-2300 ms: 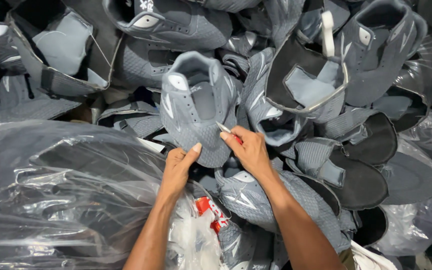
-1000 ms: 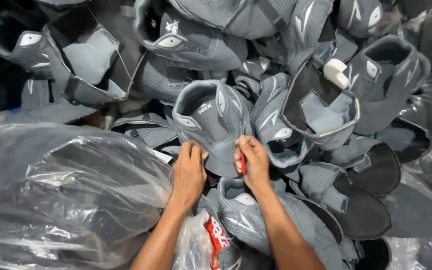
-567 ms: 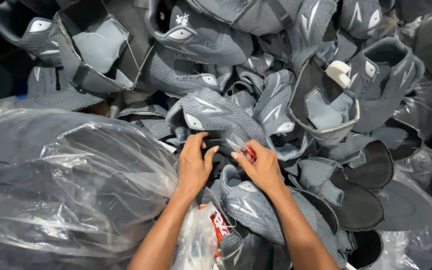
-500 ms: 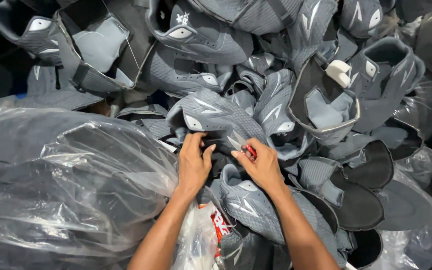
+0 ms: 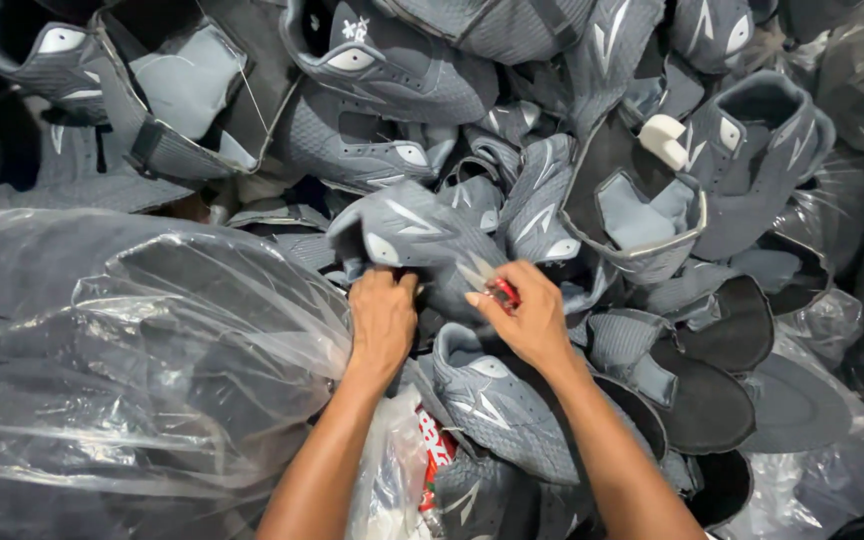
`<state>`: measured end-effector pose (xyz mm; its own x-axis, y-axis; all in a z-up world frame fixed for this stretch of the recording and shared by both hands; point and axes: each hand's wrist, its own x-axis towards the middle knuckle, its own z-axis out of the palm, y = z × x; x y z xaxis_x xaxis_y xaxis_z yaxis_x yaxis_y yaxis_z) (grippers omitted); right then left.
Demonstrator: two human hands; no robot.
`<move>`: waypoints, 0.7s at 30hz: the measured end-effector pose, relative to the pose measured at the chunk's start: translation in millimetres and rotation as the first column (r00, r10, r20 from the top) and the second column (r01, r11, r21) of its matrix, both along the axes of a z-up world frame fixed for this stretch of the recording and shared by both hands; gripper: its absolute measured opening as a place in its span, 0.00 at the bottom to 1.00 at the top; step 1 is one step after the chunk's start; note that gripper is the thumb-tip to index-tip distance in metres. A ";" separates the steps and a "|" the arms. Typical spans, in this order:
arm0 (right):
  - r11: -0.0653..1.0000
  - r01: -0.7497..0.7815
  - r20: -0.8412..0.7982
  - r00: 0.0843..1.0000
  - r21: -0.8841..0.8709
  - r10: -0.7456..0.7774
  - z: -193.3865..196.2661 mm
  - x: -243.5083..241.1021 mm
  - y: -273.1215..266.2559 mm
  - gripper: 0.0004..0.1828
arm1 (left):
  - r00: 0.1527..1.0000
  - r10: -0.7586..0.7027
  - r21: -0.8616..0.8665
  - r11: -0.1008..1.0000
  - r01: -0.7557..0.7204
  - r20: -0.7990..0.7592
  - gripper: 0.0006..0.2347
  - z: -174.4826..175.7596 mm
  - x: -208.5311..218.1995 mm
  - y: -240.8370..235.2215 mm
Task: The person trims excess fabric and threads from shoe uppers using handheld snips.
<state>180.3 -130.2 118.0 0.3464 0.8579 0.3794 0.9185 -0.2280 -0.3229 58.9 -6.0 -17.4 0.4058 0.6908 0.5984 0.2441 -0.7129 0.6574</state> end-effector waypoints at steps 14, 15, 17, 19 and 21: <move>0.988 0.137 -0.533 0.832 -0.075 -0.156 18.8 41.4 -23.7 0.19 | 0.941 -0.266 -0.243 0.918 0.313 0.208 0.05 77.0 -62.9 -10.9; 0.988 0.132 -0.572 0.805 -0.078 -0.153 6.1 45.8 -29.3 0.19 | 0.934 -0.292 -0.269 0.900 0.342 0.207 0.06 72.0 -62.3 -10.7; 0.988 0.135 -0.613 0.775 -0.081 -0.156 -11.6 48.0 -36.5 0.20 | 0.923 -0.325 -0.297 0.878 0.375 0.205 0.07 61.4 -60.4 -8.8; 0.985 0.169 -0.694 0.713 0.037 -0.097 -21.3 42.7 -40.8 0.20 | 0.864 -0.368 -0.343 0.807 0.481 0.345 0.10 50.6 -58.8 -7.0; 0.982 0.172 -0.701 0.709 0.076 -0.070 -30.1 42.5 -44.7 0.20 | 0.856 -0.394 -0.279 0.827 0.489 0.333 0.10 68.4 -64.9 -7.2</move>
